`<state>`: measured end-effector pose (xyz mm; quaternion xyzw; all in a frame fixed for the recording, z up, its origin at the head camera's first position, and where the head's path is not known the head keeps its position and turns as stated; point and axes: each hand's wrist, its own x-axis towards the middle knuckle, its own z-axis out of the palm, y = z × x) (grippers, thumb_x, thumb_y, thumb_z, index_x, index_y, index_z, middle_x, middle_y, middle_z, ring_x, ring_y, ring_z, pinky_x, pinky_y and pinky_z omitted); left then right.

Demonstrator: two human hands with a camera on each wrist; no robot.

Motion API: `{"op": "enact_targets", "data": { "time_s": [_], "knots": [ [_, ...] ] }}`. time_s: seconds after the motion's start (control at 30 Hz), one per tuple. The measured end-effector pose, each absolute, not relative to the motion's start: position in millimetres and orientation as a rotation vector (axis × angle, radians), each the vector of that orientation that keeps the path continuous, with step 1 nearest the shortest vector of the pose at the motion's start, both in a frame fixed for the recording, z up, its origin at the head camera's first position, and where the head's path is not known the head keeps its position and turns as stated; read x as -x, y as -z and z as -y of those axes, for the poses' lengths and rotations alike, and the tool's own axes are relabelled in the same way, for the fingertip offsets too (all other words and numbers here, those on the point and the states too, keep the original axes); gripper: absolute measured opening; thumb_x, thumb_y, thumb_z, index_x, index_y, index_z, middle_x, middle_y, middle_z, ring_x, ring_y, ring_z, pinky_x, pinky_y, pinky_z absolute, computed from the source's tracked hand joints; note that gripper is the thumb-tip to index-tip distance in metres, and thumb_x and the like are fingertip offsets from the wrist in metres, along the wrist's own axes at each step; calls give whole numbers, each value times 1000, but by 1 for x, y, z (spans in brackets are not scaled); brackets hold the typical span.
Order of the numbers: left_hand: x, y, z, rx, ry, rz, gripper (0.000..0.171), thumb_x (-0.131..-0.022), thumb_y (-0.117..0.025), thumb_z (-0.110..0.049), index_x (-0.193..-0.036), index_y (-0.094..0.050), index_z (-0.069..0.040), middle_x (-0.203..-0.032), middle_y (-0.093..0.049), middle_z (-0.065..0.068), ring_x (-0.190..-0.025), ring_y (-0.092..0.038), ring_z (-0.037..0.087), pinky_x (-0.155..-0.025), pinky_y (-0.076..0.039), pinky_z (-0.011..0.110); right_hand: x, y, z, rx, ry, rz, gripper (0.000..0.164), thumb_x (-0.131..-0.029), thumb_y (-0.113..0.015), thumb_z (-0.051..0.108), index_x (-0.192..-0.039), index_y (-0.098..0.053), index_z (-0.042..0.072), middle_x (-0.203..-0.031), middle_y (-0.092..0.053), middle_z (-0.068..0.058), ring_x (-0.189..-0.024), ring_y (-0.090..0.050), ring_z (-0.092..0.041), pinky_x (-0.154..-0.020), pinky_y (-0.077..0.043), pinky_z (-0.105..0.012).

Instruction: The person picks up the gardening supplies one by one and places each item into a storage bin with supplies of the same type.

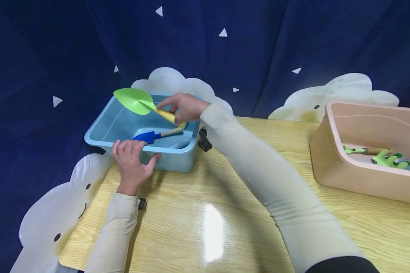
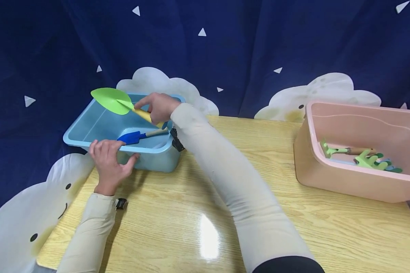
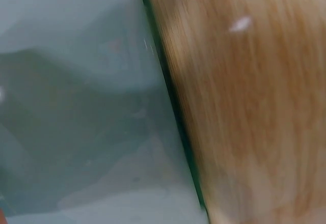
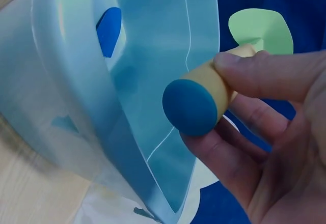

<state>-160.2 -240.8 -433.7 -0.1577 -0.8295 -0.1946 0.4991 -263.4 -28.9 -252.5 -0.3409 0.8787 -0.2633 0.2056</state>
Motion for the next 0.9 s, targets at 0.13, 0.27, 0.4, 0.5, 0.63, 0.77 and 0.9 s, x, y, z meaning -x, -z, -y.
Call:
{"op": "enact_targets", "data": {
  "time_s": [0.13, 0.27, 0.4, 0.5, 0.63, 0.77, 0.9],
  "knots": [
    [161, 435, 239, 381, 469, 2007, 49, -78, -74, -43, -102, -62, -2, -95, -61, 16, -99, -49, 38, -110, -25, 57, 264, 253, 30, 944, 674, -2456, 70, -85, -65, -7, -145, -52, 27, -131, -66, -9, -106, -61, -18, -79, -53, -26],
    [162, 434, 236, 383, 466, 2015, 49, -80, -73, -44, -102, -62, -1, -96, -61, 17, -100, -48, 38, -109, -25, 58, 264, 253, 30, 942, 641, -2459, 69, -85, -65, -7, -145, -52, 26, -133, -65, -9, -108, -61, -18, -81, -53, -26],
    [162, 434, 235, 380, 476, 2016, 48, -79, -74, -43, -101, -62, -1, -95, -61, 16, -99, -48, 38, -109, -25, 59, 264, 253, 29, 942, 645, -2456, 68, -85, -65, -6, -144, -53, 25, -134, -65, -9, -109, -61, -18, -79, -52, -25],
    [163, 434, 236, 377, 484, 2018, 48, -78, -75, -42, -100, -63, -1, -95, -61, 16, -99, -48, 38, -109, -25, 59, 264, 253, 30, 940, 655, -2451, 67, -86, -65, -6, -144, -53, 25, -131, -66, -10, -106, -62, -18, -77, -51, -24],
    [163, 434, 235, 377, 482, 2025, 47, -76, -77, -40, -101, -63, -2, -95, -61, 16, -99, -48, 38, -109, -24, 59, 265, 255, 31, 937, 649, -2452, 66, -85, -66, -5, -143, -55, 25, -129, -67, -9, -106, -63, -18, -76, -52, -25],
    [163, 435, 234, 377, 484, 2027, 46, -76, -77, -39, -100, -63, -2, -95, -61, 15, -99, -48, 37, -109, -24, 59, 266, 259, 32, 915, 664, -2471, 62, -87, -65, -4, -142, -56, 22, -133, -65, -9, -116, -62, -20, -86, -54, -28],
    [164, 436, 232, 384, 483, 2025, 47, -78, -75, -41, -100, -62, -2, -94, -60, 15, -99, -49, 37, -108, -25, 59, 269, 265, 28, 896, 736, -2519, 54, -90, -58, -5, -139, -59, 18, -140, -61, -6, -131, -56, -22, -102, -51, -33]
  ]
}}
